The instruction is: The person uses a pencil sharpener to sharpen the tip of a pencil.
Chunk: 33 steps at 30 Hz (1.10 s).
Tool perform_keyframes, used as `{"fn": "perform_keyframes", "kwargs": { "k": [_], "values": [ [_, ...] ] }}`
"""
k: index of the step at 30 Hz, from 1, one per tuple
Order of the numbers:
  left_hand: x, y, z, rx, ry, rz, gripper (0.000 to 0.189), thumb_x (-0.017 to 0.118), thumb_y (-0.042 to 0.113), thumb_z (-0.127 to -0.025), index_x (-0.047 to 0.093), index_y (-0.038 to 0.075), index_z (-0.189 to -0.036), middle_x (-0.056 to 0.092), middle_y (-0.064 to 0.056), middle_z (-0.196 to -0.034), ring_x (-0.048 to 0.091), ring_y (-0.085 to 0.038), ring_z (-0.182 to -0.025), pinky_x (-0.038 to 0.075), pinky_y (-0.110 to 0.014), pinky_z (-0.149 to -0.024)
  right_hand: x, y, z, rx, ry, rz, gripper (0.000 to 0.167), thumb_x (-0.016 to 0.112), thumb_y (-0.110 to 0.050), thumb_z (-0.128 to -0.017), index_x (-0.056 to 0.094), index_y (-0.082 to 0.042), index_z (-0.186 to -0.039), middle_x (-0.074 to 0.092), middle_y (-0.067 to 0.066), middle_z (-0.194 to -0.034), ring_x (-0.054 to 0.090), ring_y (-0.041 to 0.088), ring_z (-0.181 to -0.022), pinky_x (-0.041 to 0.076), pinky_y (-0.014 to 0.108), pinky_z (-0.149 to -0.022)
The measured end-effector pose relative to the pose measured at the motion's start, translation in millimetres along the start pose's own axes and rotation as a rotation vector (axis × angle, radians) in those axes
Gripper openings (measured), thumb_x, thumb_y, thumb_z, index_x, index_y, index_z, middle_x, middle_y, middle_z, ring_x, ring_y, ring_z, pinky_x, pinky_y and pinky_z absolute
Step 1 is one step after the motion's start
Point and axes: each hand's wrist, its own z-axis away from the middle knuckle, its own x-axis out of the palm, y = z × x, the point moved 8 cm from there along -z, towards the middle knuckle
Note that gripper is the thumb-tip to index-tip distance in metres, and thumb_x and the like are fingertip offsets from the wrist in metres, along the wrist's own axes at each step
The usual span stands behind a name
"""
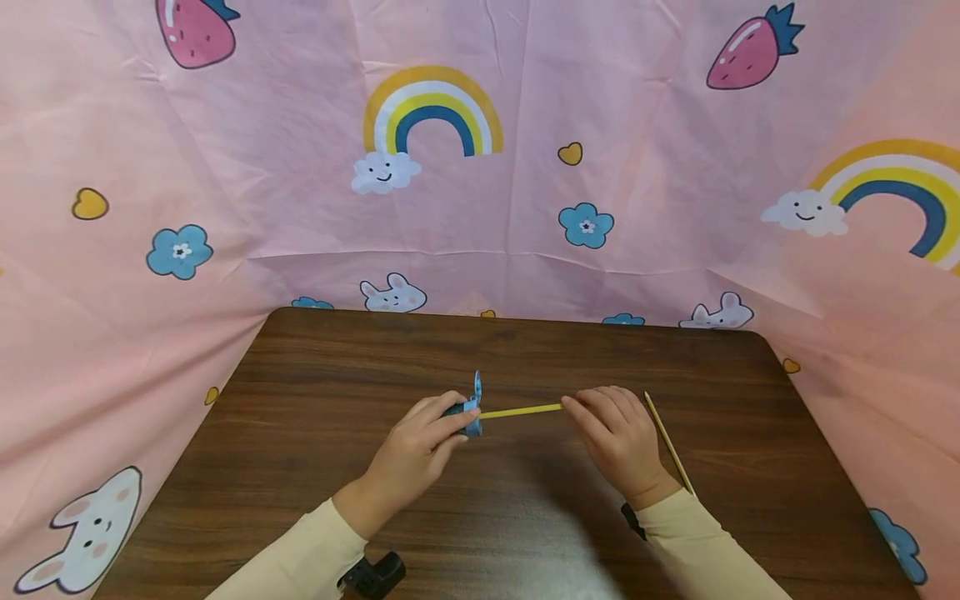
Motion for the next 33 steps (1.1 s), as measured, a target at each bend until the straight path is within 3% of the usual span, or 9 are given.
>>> {"fn": "perform_keyframes", "kwargs": {
  "k": [5, 9, 12, 14, 16, 19, 23, 26, 33],
  "values": [
    [1.8, -0.2, 1.7, -0.019, -0.023, 0.007, 0.042, 0.079, -0.006, -0.073, 0.071, 0.003, -0.113, 0.063, -0.008, -0.112, 0.061, -0.024, -0.101, 0.057, -0.034, -0.077, 0.0, -1.1, -1.2, 0.023, 0.004, -0.045, 0.023, 0.054, -0.006, -0.098, 0.073, -0.003, -0.086, 0.061, 0.008, -0.076, 0.057, 0.023, -0.063, 0.049, 0.035, -0.052],
    [1.7, 2.6, 3.1, 0.022, -0.017, -0.023, 0.043, 0.081, -0.008, -0.069, 0.072, 0.001, -0.11, 0.064, -0.011, -0.11, 0.061, -0.026, -0.101, 0.058, -0.034, -0.078, 6.9, 2.0, -2.9, 0.151, -0.142, -0.103, 0.012, 0.067, -0.007, -0.09, 0.074, -0.004, -0.081, 0.056, 0.005, -0.07, 0.05, 0.018, -0.058, 0.043, 0.028, -0.043],
    [2.1, 5.3, 3.9, 0.081, -0.003, -0.072, 0.039, 0.079, -0.011, -0.069, 0.074, 0.001, -0.106, 0.064, -0.013, -0.109, 0.061, -0.027, -0.1, 0.058, -0.033, -0.079, 16.6, 7.5, -3.7, 0.295, -0.35, -0.159, 0.006, 0.08, -0.005, -0.076, 0.076, -0.008, -0.079, 0.056, 0.0, -0.069, 0.052, 0.014, -0.058, 0.045, 0.026, -0.045],
    [4.0, 7.5, 5.5, 0.12, -0.009, -0.114, 0.024, 0.07, -0.008, -0.083, 0.074, 0.002, -0.105, 0.064, -0.014, -0.109, 0.061, -0.028, -0.1, 0.058, -0.032, -0.08, 26.0, 12.9, -0.4, 0.418, -0.527, -0.263, 0.013, 0.084, -0.004, -0.069, 0.077, -0.009, -0.079, 0.058, -0.003, -0.069, 0.056, 0.01, -0.06, 0.047, 0.023, -0.048],
    [6.0, 10.2, 7.7, 0.164, -0.013, -0.142, 0.02, 0.057, -0.002, -0.095, 0.074, 0.004, -0.104, 0.064, -0.015, -0.109, 0.061, -0.028, -0.099, 0.058, -0.031, -0.079, 37.4, 18.8, 8.9, 0.577, -0.729, -0.431, 0.01, 0.083, -0.006, -0.073, 0.076, -0.01, -0.079, 0.062, -0.006, -0.071, 0.057, 0.007, -0.06, 0.047, 0.022, -0.051],
    [8.4, 14.5, 11.0, 0.227, -0.012, -0.163, 0.041, 0.034, 0.01, -0.104, 0.075, 0.006, -0.102, 0.064, -0.015, -0.108, 0.061, -0.028, -0.098, 0.058, -0.028, -0.076, 51.2, 23.8, 27.7, 0.846, -0.993, -0.746, 0.004, 0.077, -0.008, -0.08, 0.075, -0.004, -0.081, 0.064, -0.003, -0.068, 0.052, 0.006, -0.056, 0.043, 0.022, -0.049],
    [7.7, 17.1, 13.4, 0.284, 0.009, -0.146, 0.042, 0.033, 0.01, -0.105, 0.075, 0.007, -0.101, 0.064, -0.014, -0.107, 0.06, -0.028, -0.097, 0.058, -0.027, -0.076, 57.6, 23.0, 40.3, 1.024, -1.17, -1.009, 0.01, 0.07, -0.006, -0.086, 0.074, 0.004, -0.087, 0.063, 0.003, -0.065, 0.05, 0.009, -0.053, 0.045, 0.025, -0.049],
    [6.0, 15.8, 13.6, 0.282, 0.017, -0.135, 0.04, 0.034, 0.011, -0.105, 0.074, 0.006, -0.102, 0.064, -0.014, -0.107, 0.061, -0.027, -0.098, 0.057, -0.026, -0.079, 57.2, 22.2, 36.1, 0.972, -1.184, -0.972, 0.013, 0.067, -0.008, -0.09, 0.075, 0.002, -0.092, 0.064, 0.003, -0.068, 0.053, 0.009, -0.057, 0.048, 0.025, -0.052],
    [0.2, 6.7, 8.4, 0.195, 0.036, -0.104, 0.032, 0.041, 0.006, -0.102, 0.072, 0.004, -0.106, 0.062, -0.013, -0.11, 0.061, -0.028, -0.102, 0.056, -0.031, -0.085, 50.9, 21.7, 14.1, 0.75, -1.053, -0.468, 0.02, 0.068, -0.017, -0.09, 0.073, -0.007, -0.108, 0.068, -0.002, -0.092, 0.06, 0.005, -0.072, 0.051, 0.025, -0.061]
  ]
}}
